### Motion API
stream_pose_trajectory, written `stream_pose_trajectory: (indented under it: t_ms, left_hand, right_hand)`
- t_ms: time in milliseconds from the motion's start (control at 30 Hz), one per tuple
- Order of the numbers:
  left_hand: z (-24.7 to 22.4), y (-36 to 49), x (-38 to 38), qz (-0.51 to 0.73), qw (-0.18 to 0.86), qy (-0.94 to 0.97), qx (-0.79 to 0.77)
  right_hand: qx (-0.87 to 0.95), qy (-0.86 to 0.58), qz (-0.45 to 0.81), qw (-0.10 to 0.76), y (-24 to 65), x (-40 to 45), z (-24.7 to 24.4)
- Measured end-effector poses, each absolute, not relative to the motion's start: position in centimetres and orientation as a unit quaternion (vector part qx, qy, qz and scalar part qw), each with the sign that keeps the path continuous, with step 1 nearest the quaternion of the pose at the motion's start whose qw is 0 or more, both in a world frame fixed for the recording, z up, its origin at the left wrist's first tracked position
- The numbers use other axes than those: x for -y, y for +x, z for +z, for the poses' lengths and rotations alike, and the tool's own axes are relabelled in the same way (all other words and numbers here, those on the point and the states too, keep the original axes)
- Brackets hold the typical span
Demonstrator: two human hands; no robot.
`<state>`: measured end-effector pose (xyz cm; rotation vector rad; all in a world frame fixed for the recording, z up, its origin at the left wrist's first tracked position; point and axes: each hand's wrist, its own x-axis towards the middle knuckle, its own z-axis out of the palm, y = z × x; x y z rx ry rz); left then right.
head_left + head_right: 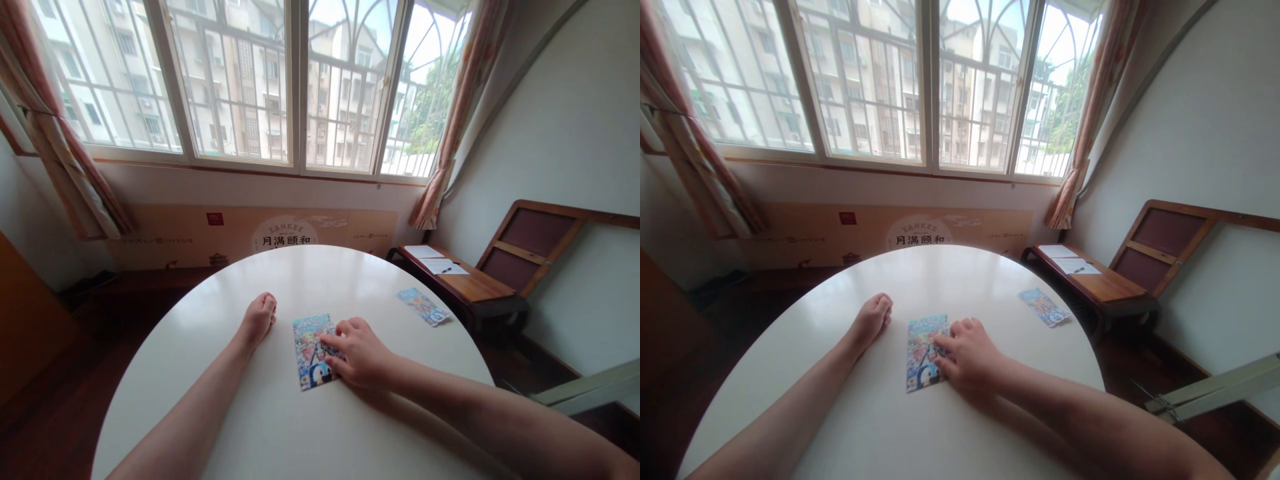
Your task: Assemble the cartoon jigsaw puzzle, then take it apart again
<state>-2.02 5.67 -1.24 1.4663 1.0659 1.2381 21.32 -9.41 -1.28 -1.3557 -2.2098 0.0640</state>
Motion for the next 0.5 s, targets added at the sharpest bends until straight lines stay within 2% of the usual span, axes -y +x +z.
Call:
stream_pose_trajectory:
  t_ms: [167,333,500]
  left_hand:
    - [-0.6,-2.4,-5.1,0.506,0.423,0.604,-0.448]
    - [-0.3,-3.2,-4.9,0.517,0.33,0.629,-0.477]
    - [0.0,-3.4,-4.9,0.535,0.249,0.643,-0.488]
  right_hand:
    - [0.832,-0.522,0.032,0.182,22.3,12.9,1.3]
    - [0.727,-0.67,0.031,0.144,33.2,9.6,3.6]
    - [0.637,-0.755,0.07,0.138,43.2,8.0,2.9]
